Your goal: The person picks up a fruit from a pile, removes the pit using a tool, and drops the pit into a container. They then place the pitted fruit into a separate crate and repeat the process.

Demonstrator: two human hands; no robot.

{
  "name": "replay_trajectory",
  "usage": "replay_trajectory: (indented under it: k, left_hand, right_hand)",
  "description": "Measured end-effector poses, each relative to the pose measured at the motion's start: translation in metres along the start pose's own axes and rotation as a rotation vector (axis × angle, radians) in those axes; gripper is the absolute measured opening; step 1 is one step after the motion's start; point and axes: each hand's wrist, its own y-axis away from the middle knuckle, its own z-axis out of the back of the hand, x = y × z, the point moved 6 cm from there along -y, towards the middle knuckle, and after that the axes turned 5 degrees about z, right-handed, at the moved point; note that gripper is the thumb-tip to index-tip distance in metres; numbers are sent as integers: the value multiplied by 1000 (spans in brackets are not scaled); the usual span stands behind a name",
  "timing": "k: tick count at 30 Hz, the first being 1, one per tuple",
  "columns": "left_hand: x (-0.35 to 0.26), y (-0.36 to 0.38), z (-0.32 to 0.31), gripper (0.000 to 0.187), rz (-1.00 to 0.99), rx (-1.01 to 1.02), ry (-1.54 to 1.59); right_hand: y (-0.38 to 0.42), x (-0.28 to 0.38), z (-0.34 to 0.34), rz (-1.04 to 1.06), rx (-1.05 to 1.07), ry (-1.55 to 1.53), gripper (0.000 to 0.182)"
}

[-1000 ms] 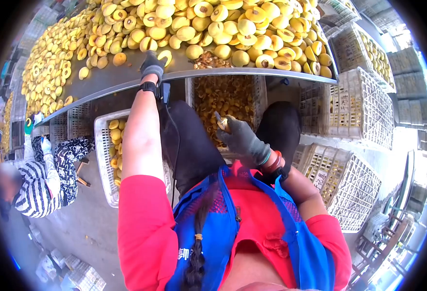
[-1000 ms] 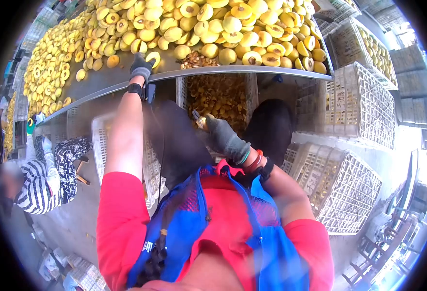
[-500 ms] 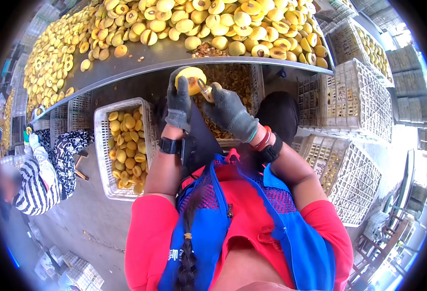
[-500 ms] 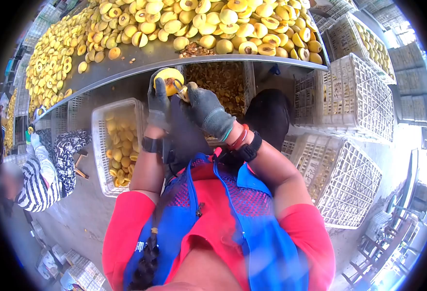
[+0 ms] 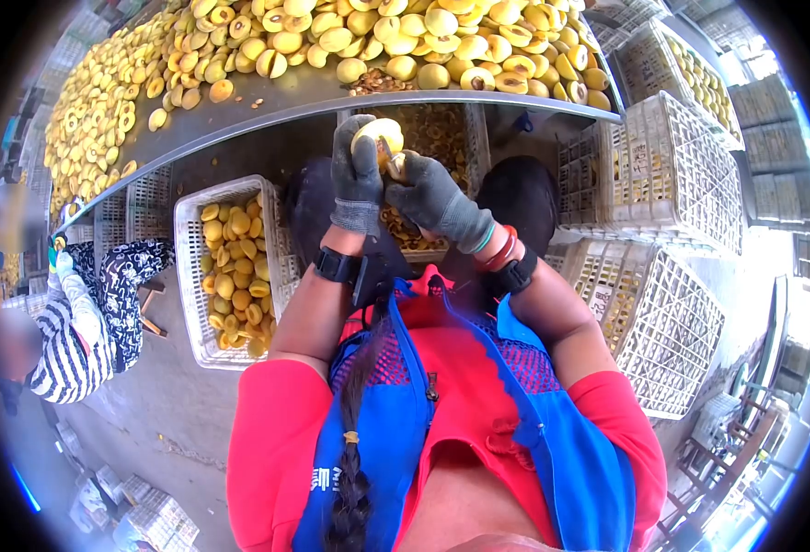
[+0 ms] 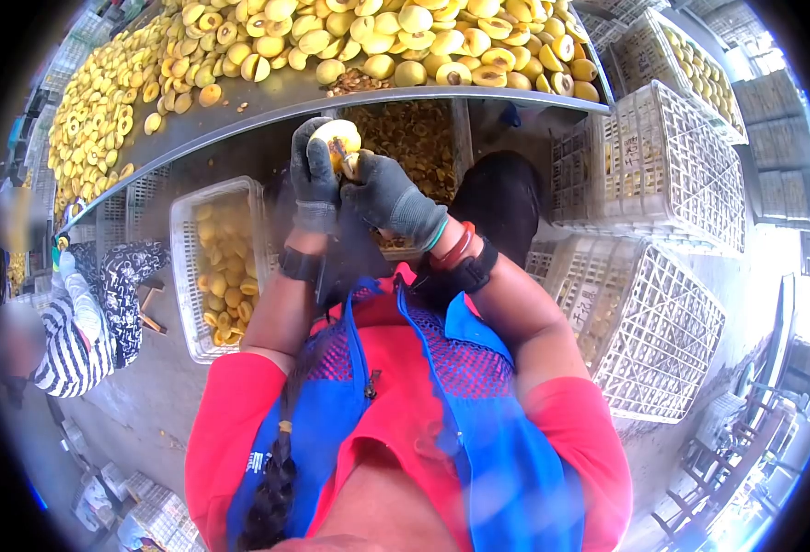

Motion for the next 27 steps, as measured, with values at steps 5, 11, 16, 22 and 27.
replay_trajectory:
  k: [5, 11, 16, 22, 27]
  left_hand:
    - [1, -3, -2, 52, 22, 147, 58]
    - [2, 0, -4, 54, 260, 206, 260]
    - [11, -5, 22, 53, 486, 20, 368]
    - [27, -17, 138, 40, 57, -285, -399]
    - [87, 6, 293, 54, 342, -500, -1308]
  right_hand:
    - [12, 3, -3, -378, 301, -515, 11]
    - [21, -5, -16, -379, 391, -662, 10]
    - [21, -4, -17, -335, 306, -607, 12]
    - [14, -8, 5, -23, 50, 170, 20]
    - [14, -21, 11, 32, -25, 223, 25]
